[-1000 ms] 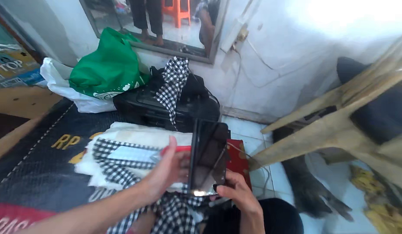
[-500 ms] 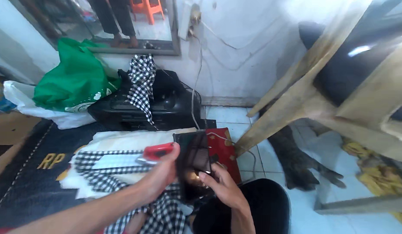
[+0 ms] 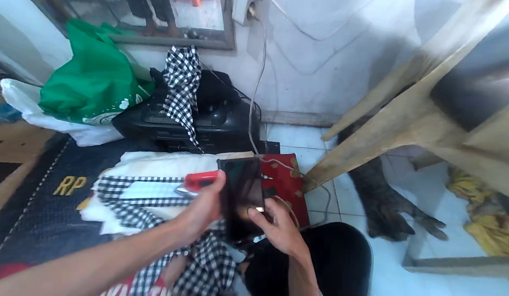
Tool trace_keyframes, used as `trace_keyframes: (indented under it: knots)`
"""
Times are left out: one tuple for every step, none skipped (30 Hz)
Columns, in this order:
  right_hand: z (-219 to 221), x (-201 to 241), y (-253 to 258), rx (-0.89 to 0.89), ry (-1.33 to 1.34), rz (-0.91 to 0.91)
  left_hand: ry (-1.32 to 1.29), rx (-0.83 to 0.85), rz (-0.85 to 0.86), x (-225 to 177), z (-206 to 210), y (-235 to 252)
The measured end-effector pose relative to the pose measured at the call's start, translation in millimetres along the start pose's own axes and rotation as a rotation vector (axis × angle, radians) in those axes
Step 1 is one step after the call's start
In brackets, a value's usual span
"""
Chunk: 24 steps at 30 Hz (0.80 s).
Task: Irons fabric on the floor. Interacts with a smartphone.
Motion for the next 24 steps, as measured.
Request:
trace_keyframes:
  knots:
    - [1,2,0,-0.003,0.009,-0.01,0.001,-0.001,0.0,0,-1,0]
    - [1,4,0,-0.007,0.028,-0.022,-0.002,-0.001,-0.001,0,-3,-1]
    - [1,5,0,-0.006,0.052,-0.03,-0.005,-0.007,0.001,0,-4,-1]
    - [2,6,0,-0.005,0.079,-0.036,-0.01,-0.011,0.003,0,-5,-2]
    - [2,6,0,-0.005,0.104,-0.042,-0.01,-0.009,0.005,0,-6,-3]
    - [3,6,0,-0.006,0.129,-0.046,-0.009,-0.009,0.009,0,-7,-4]
    - [4,6,0,-0.013,0.154,-0.044,-0.008,-0.009,0.014,0,-8,-4]
    - [5,6,0,-0.028,0.176,-0.037,-0.004,-0.012,0.015,1,-10,-5]
    - [6,7,0,-0.044,0.206,-0.03,0.0,-0.016,0.011,1,-11,-5]
    - [5,8,0,-0.058,0.242,-0.022,0.005,-0.02,0.003,2,-13,-5]
    - [5,8,1,-0.066,0.266,-0.026,0.003,-0.025,-0.003,2,-15,-4]
    - [4,7,1,-0.078,0.274,-0.03,-0.004,-0.033,-0.005,2,-16,-4]
    - [3,6,2,-0.087,0.27,-0.036,-0.013,-0.038,-0.007,3,-18,-4]
    - [2,5,1,-0.087,0.268,-0.046,-0.019,-0.037,-0.009,3,-19,-4]
    - [1,5,1,-0.075,0.268,-0.062,-0.02,-0.035,-0.01,3,-20,-4]
    - [1,4,2,-0.058,0.268,-0.086,-0.021,-0.035,-0.011,2,-21,-4]
    - [1,4,2,-0.036,0.269,-0.108,-0.022,-0.04,-0.012,2,-22,-4]
    - [2,5,2,-0.012,0.261,-0.122,-0.023,-0.043,-0.016,2,-22,-4]
    - [4,5,1,0.01,0.238,-0.129,-0.026,-0.045,-0.019,3,-23,-3]
    - [5,5,1,0.036,0.21,-0.14,-0.028,-0.043,-0.019,3,-24,-3]
    - [7,4,0,0.063,0.191,-0.143,-0.029,-0.042,-0.016,4,-25,-2]
    - [9,4,0,0.087,0.172,-0.137,-0.025,-0.04,-0.013,5,-25,-1]
    - [11,4,-1,0.104,0.15,-0.131,-0.016,-0.033,-0.014,6,-26,0]
    - [13,4,-1,0.118,0.134,-0.122,-0.001,-0.031,-0.016,7,-26,0]
Point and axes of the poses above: each hand's wrist, its own y-axis towards the middle knuckle, its own z-axis out of the palm, x = y × z, the point moved 3 cm from there along y, towards the middle knuckle, and after that the axes turned 11 degrees about -z, right-handed, at the moved point
